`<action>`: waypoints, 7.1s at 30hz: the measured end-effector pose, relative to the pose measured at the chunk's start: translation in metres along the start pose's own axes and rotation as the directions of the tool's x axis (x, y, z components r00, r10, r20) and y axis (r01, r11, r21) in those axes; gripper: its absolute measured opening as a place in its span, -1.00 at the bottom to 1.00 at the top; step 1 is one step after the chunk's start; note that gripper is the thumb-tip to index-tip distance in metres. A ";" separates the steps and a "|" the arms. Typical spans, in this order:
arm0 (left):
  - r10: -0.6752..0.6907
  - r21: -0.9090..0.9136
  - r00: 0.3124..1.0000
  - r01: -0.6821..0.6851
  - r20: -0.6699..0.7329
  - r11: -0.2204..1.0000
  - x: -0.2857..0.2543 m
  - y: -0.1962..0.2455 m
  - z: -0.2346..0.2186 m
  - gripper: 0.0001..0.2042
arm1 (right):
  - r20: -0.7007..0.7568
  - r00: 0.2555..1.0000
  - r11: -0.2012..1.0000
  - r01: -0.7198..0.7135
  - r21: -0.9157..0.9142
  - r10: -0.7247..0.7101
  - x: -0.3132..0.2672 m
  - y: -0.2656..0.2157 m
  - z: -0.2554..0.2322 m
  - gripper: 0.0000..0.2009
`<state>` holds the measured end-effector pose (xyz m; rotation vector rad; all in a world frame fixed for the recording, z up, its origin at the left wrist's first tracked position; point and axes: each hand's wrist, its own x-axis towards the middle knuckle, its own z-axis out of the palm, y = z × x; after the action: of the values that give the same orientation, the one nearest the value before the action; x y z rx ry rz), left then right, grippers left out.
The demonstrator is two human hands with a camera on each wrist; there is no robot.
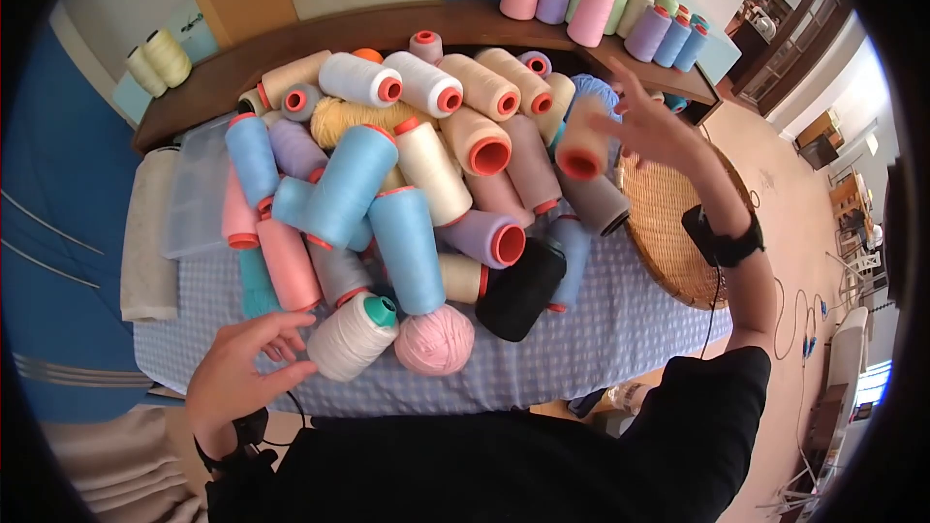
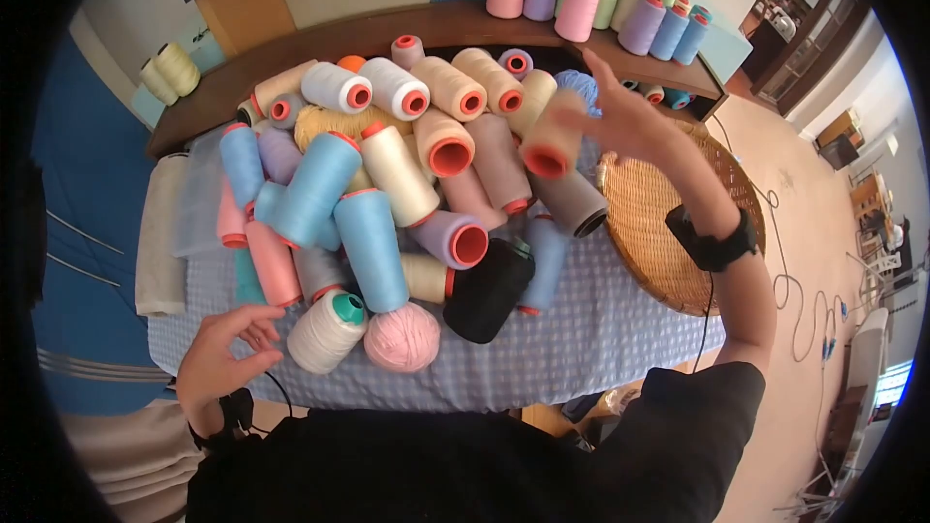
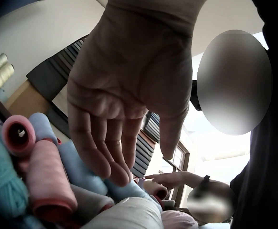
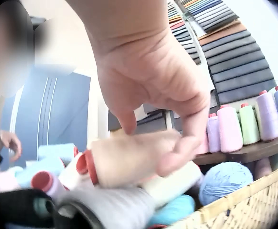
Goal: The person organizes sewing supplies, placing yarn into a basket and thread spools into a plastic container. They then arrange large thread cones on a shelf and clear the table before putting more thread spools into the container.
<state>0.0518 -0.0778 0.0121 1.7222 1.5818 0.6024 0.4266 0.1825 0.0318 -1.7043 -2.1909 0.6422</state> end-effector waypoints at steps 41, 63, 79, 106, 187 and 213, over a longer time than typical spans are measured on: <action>-0.004 0.047 0.999 0.002 0.037 0.999 0.004 -0.004 -0.010 -0.56 | -0.449 0.868 0.858 -0.054 -0.511 -0.213 0.176 -0.004 -0.051 -0.30; 0.020 0.084 0.992 -0.009 -0.128 0.996 -0.007 -0.011 -0.034 -0.58 | -0.423 0.821 0.804 0.071 -0.590 -0.383 0.156 -0.043 -0.057 -0.39; 0.196 -0.090 0.971 -0.209 -0.140 0.974 0.048 0.047 -0.031 -0.23 | 0.359 0.595 0.652 0.756 0.052 -0.719 -0.038 -0.204 0.039 -0.51; 0.710 0.251 0.661 -0.750 0.243 0.612 0.070 0.058 0.036 -0.58 | -0.205 0.726 0.718 0.684 0.125 -0.656 -0.007 -0.109 0.083 -0.75; 0.195 -0.243 0.978 -0.208 -0.077 0.947 0.026 0.016 -0.015 -0.41 | 0.446 0.684 0.811 0.417 0.410 -0.577 -0.028 -0.160 0.028 -0.79; -0.006 0.057 0.809 0.049 -0.588 0.997 0.103 -0.176 -0.114 -0.49 | -0.505 0.857 0.880 -0.155 -0.449 -0.106 0.174 0.074 -0.114 -0.37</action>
<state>-0.1332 0.0446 -0.0618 1.6427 2.0623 1.1658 0.4993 0.3841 0.0845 -1.8445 -2.0131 -0.3782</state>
